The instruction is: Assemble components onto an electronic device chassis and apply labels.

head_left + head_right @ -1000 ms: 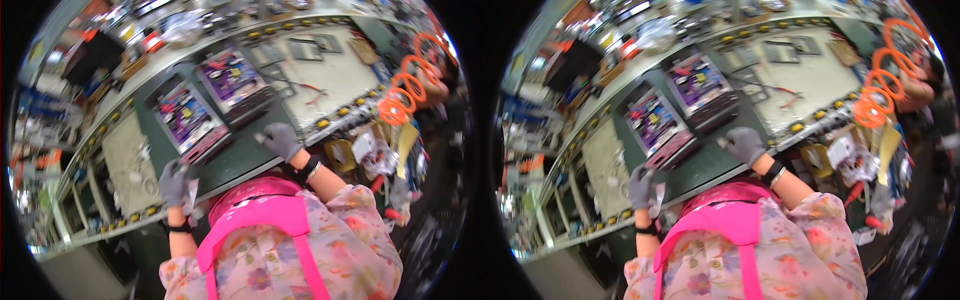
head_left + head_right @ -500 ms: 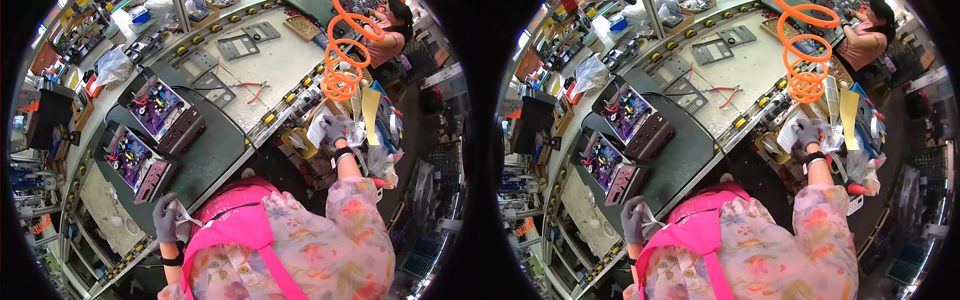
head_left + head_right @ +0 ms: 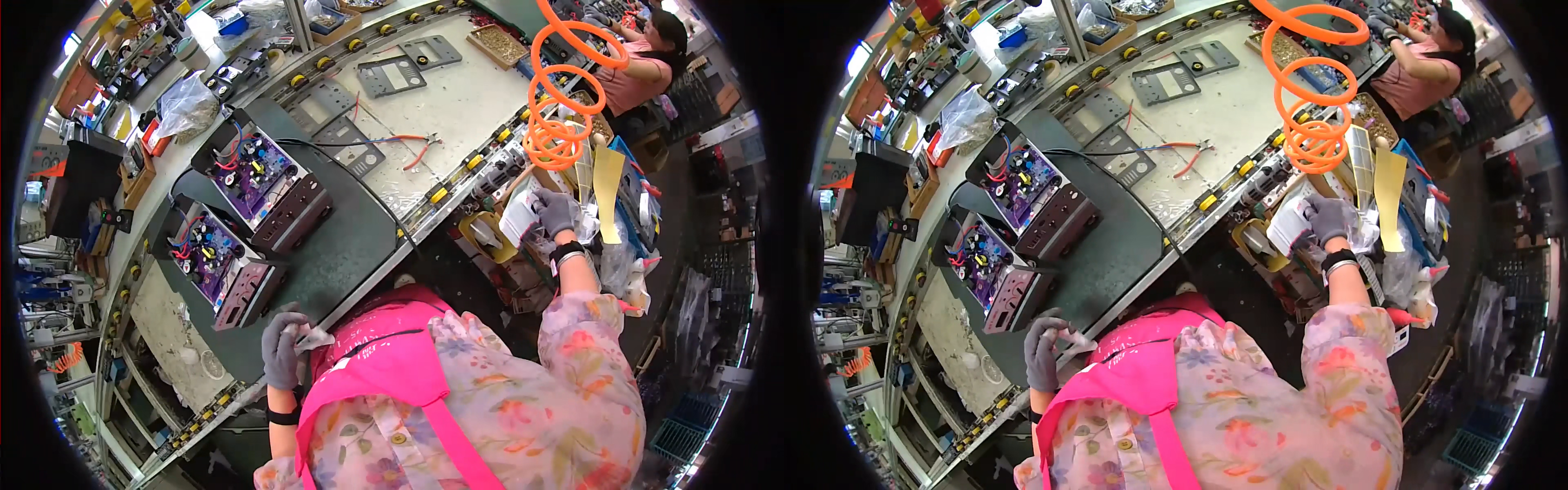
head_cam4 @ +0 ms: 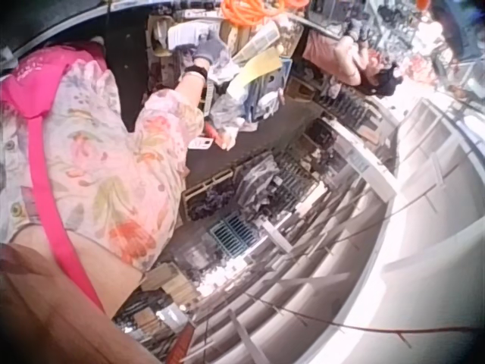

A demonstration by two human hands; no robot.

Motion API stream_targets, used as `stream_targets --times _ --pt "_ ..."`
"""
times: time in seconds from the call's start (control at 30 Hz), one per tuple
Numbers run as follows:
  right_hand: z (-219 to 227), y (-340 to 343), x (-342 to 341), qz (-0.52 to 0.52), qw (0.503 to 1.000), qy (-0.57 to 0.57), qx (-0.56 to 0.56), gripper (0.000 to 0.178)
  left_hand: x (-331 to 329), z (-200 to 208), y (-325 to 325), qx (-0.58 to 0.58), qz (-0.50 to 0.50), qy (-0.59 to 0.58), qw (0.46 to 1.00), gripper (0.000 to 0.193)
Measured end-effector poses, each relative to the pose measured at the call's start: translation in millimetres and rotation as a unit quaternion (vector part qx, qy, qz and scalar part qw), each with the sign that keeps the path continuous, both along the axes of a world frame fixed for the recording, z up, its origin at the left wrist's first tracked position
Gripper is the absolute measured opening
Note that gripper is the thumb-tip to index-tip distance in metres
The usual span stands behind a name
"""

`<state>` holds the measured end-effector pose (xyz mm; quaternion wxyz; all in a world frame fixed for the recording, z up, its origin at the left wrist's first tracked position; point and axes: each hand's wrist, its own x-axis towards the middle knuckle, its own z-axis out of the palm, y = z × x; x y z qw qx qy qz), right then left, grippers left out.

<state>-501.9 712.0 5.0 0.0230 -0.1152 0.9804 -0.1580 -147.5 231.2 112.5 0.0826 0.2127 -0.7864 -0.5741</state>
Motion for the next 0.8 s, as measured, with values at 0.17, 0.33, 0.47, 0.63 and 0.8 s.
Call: stream_targets --times 0.17,0.33,0.47,0.63,0.8 --pt "-1.8 3.9 4.7 -0.043 0.988 -0.041 -0.141 0.027 -1.3 -7.1 14.5 0.167 0.018 -0.023 0.986 0.024" --pt "-12.5 19.6 0.4 -0.046 0.955 -0.085 -0.281 0.031 0.5 -11.3 16.5 0.213 0.028 -0.106 0.971 0.02" --pt "1.8 6.6 6.6 -0.044 0.975 -0.003 -0.217 0.023 0.3 -14.7 12.5 0.174 0.007 -0.131 0.976 0.02" --pt "77.8 -72.4 51.4 0.138 0.943 0.294 -0.067 0.01 -21.6 -0.5 18.9 0.186 0.026 -0.077 0.979 0.022" --pt "132.0 -209.7 135.4 0.273 0.913 0.053 -0.299 0.012 -70.7 25.3 34.8 0.26 -0.11 -0.097 0.954 0.034"
